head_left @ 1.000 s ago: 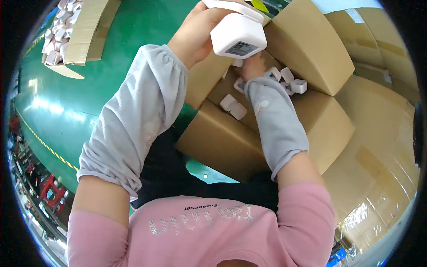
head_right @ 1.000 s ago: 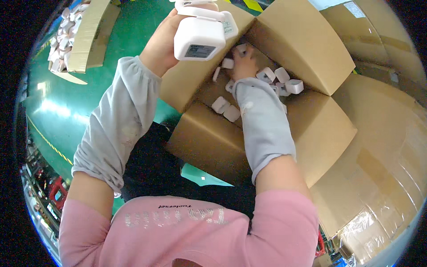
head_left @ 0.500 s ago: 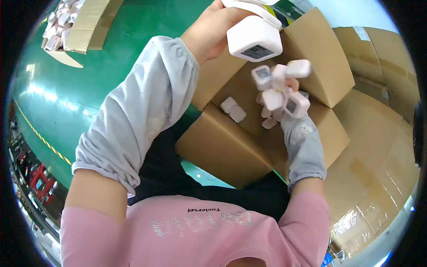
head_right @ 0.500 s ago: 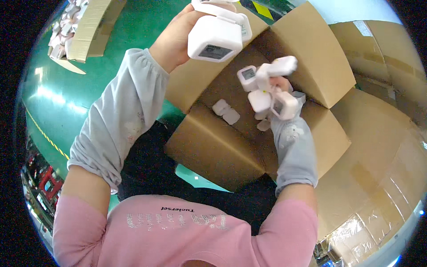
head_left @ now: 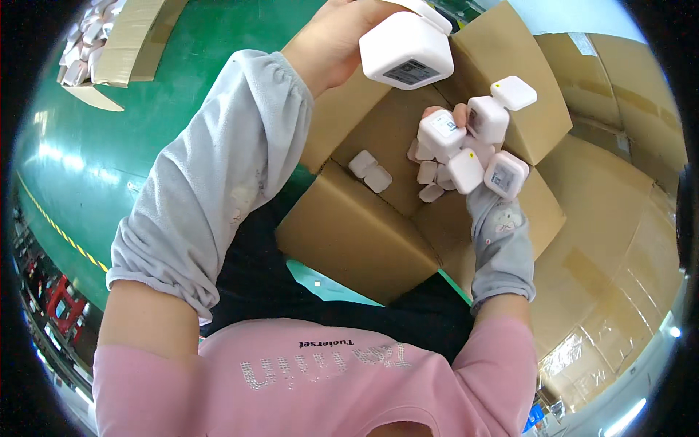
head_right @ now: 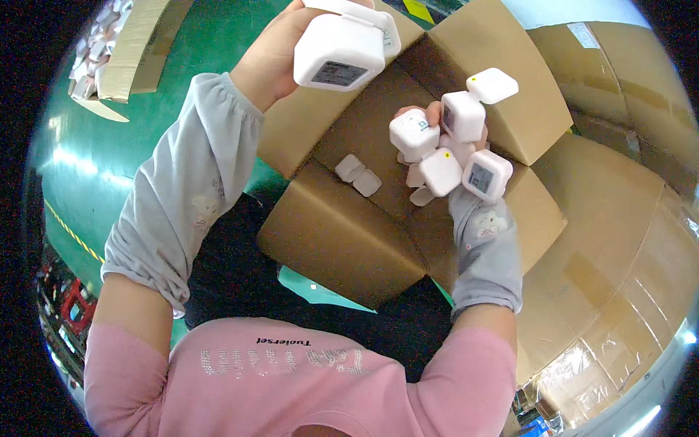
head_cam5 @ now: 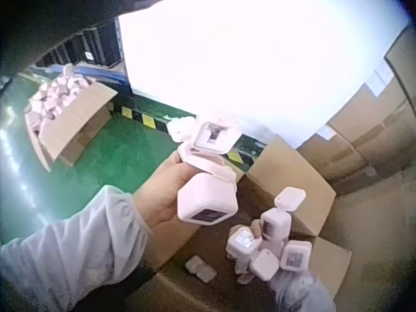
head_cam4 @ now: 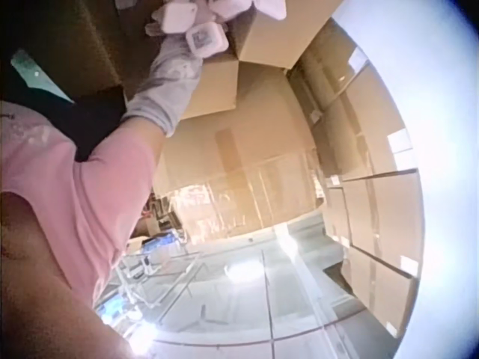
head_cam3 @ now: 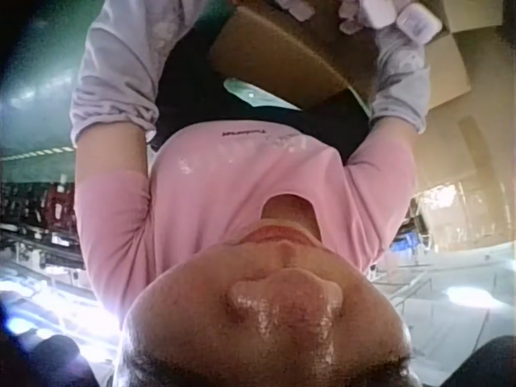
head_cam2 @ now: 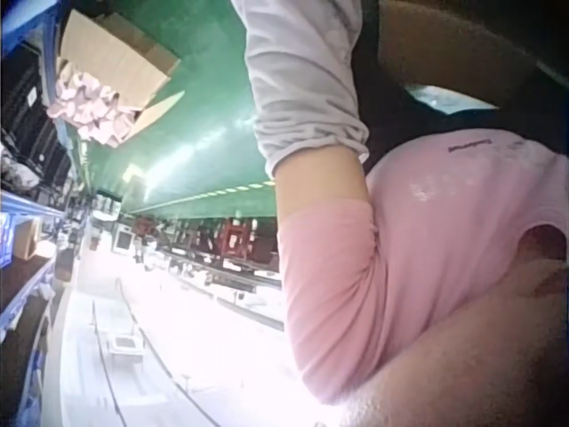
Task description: The recorder is picking up and organizing small white electronic components within cardboard boxes on a factory floor.
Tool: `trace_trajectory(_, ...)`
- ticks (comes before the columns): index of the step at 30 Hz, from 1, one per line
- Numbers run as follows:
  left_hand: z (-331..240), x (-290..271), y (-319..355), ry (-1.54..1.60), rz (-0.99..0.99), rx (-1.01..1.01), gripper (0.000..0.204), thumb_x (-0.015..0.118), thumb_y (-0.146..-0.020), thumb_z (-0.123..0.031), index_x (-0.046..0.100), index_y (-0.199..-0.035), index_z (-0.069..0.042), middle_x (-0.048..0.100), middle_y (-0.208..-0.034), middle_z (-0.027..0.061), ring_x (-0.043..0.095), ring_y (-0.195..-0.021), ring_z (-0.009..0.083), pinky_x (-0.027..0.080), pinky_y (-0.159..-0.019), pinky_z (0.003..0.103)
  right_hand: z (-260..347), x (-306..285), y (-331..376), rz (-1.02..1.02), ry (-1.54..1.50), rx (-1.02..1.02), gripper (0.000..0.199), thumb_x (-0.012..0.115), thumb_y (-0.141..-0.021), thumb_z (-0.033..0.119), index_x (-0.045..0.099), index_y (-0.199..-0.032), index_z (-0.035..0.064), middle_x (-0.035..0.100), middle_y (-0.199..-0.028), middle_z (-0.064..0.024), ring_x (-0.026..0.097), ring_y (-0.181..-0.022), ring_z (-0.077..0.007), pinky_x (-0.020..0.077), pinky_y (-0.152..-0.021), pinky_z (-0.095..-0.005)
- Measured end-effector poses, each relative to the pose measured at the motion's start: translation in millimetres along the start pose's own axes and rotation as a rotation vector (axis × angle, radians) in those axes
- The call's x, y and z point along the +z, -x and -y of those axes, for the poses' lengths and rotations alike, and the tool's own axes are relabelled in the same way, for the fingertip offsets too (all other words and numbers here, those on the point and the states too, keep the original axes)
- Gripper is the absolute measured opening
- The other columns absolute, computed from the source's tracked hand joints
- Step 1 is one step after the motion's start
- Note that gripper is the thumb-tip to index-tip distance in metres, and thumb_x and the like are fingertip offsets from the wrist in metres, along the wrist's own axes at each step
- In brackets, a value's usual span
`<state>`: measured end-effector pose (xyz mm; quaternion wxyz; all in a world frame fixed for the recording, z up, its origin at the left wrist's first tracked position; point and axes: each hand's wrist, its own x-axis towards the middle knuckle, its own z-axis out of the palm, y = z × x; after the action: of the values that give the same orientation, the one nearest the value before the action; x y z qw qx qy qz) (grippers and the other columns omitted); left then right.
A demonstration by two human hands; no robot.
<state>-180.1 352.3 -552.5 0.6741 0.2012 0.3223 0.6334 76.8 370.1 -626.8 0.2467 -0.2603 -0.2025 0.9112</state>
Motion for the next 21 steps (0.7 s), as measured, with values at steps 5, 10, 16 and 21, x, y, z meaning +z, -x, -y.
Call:
trace_trajectory(5,-2,3,3,-0.051,0.015,-0.001,0.023,0.048,-0.082,0.001,0.052,-0.105,-0.002,0.062,-0.093,0.0127,0.064,-0.08,0.0208,0.054,-0.069,0.031,43,-43,-8,-0.479,0.767,0.325,0.038,0.055,-0.078,0.022,0.052,-0.11,0.0028,0.059,-0.094,-0.0073,0.056,-0.081,-0.0173,0.0462,-0.069,-0.029)
trace_trajectory(10,-3,0,5,-0.102,0.028,-0.005,0.023,0.046,-0.083,0.002,0.052,-0.105,0.0,0.063,-0.092,0.0126,0.064,-0.078,0.021,0.054,-0.067,0.031,-5,1,-15,-0.575,2.444,-0.043,0.051,0.067,-0.073,0.027,0.049,-0.114,0.0026,0.053,-0.105,-0.0205,0.05,-0.102,-0.034,0.0444,-0.085,-0.0423)
trace_trajectory(16,-2,14,7,-0.11,0.0,0.001,0.024,0.047,-0.083,0.001,0.052,-0.107,-0.001,0.062,-0.094,0.013,0.064,-0.079,0.0211,0.054,-0.067,0.031,-147,-24,-17,-0.015,2.003,0.117,0.056,0.069,-0.069,0.03,0.049,-0.114,0.0052,0.052,-0.101,-0.0221,0.054,-0.094,-0.0391,0.047,-0.079,-0.047)
trace_trajectory(21,-4,19,14,-0.087,-0.018,0.039,0.03,0.049,-0.082,0.002,0.049,-0.111,-0.001,0.06,-0.1,0.0131,0.063,-0.085,0.0213,0.053,-0.072,0.032,-123,-28,-23,0.078,2.184,0.296,0.041,0.068,-0.066,0.028,0.059,-0.102,0.0109,0.058,-0.097,-0.0191,0.058,-0.089,-0.0356,0.0501,-0.071,-0.0435)
